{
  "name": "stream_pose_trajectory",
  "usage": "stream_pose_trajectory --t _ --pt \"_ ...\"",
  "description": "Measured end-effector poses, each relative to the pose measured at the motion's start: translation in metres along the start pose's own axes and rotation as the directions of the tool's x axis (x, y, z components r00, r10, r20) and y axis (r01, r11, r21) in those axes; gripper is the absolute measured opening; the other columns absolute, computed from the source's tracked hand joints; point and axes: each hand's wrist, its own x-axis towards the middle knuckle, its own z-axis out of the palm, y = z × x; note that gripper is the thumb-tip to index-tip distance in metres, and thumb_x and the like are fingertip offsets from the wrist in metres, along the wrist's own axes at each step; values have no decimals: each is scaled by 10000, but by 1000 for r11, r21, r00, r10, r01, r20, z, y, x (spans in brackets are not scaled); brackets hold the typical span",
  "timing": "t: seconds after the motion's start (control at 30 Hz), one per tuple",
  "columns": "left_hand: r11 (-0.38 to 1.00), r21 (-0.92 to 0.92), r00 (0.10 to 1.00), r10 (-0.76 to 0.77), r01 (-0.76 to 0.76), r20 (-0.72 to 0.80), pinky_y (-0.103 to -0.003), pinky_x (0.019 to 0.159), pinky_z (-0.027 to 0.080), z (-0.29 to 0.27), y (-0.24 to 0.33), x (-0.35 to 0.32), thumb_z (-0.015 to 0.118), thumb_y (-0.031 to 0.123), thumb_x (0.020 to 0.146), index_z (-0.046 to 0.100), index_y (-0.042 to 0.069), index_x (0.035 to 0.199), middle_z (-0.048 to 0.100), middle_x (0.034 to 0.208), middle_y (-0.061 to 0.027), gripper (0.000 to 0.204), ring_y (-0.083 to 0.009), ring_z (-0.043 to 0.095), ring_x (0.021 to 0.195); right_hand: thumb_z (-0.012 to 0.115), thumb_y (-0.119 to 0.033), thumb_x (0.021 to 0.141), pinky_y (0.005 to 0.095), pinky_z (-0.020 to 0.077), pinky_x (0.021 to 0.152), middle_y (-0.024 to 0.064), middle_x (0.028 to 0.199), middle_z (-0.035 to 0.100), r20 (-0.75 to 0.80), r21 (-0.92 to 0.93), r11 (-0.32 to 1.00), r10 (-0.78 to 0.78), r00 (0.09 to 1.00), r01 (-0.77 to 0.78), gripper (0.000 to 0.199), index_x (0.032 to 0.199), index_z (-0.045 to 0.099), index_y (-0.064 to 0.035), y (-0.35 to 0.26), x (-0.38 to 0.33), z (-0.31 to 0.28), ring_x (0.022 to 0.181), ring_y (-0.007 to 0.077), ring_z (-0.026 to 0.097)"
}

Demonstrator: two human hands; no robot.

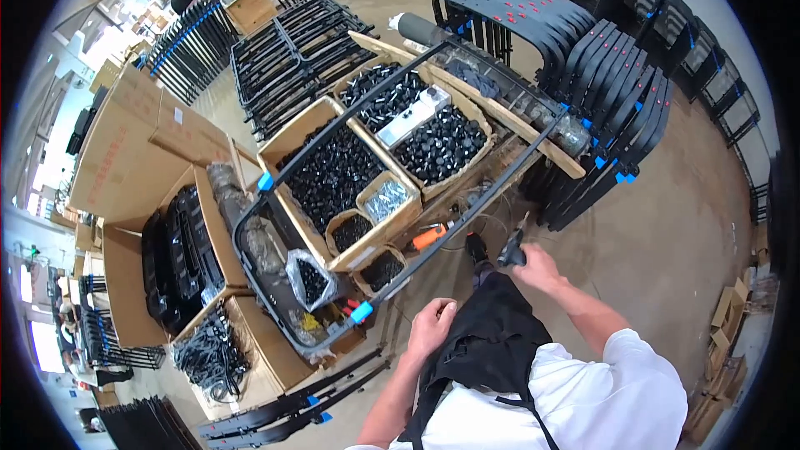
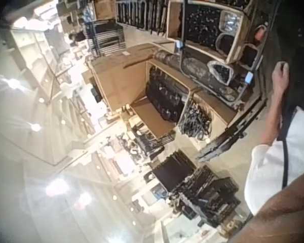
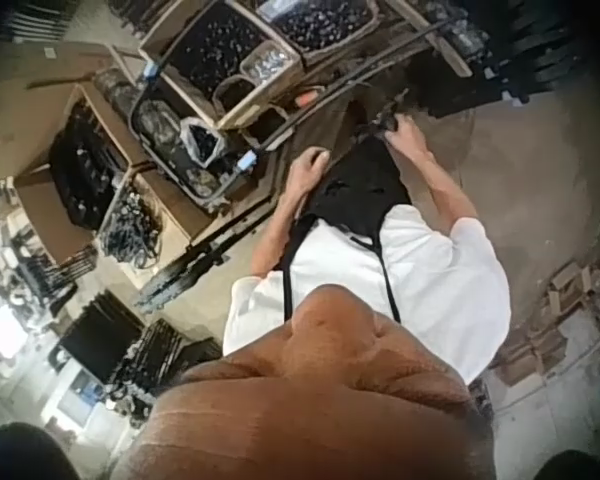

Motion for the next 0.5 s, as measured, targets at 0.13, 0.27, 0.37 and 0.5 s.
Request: stream_pose_trajectory --t 0.13,0.27,0.37,0.5 --pt "977 -28 975 209 -212 -71 -360 855 566 -12 74 65 652 219 1053 744 36 1181 759 989 -136 242 -240 732 914 736 -209 840 491 515 1070 263 1357 609 -159 35 997 73 985 -68 681 1458 548 5 10 104 -24 1257 447 622" --pt "912 213 897 391 -349 -205 -373 876 565 -16 126 177 632 218 1060 737 11 1202 759 1044 -155 272 -255 738 980 749 -236 879 494 536 1055 270 1404 566 -87 -44 993 101 991 -105 764 1536 427 -17 27 217 -24 1261 457 619" --pt "943 196 939 303 -270 -161 -393 894 561 23 166 286 640 221 1045 739 43 1209 742 1077 -166 262 -284 727 977 747 -220 896 504 544 1041 269 1437 536 -220 -143 986 48 974 -81 733 1524 432 -13 108 288 -15 1254 458 624" --pt "899 429 967 183 -90 -180 -458 893 558 26 171 387 676 279 1002 652 118 1355 708 1108 -148 389 -354 704 1004 722 -190 901 546 508 1079 283 1438 515 -24 -108 991 81 996 -83 728 1535 407 -21 50 328 -25 1318 491 562"
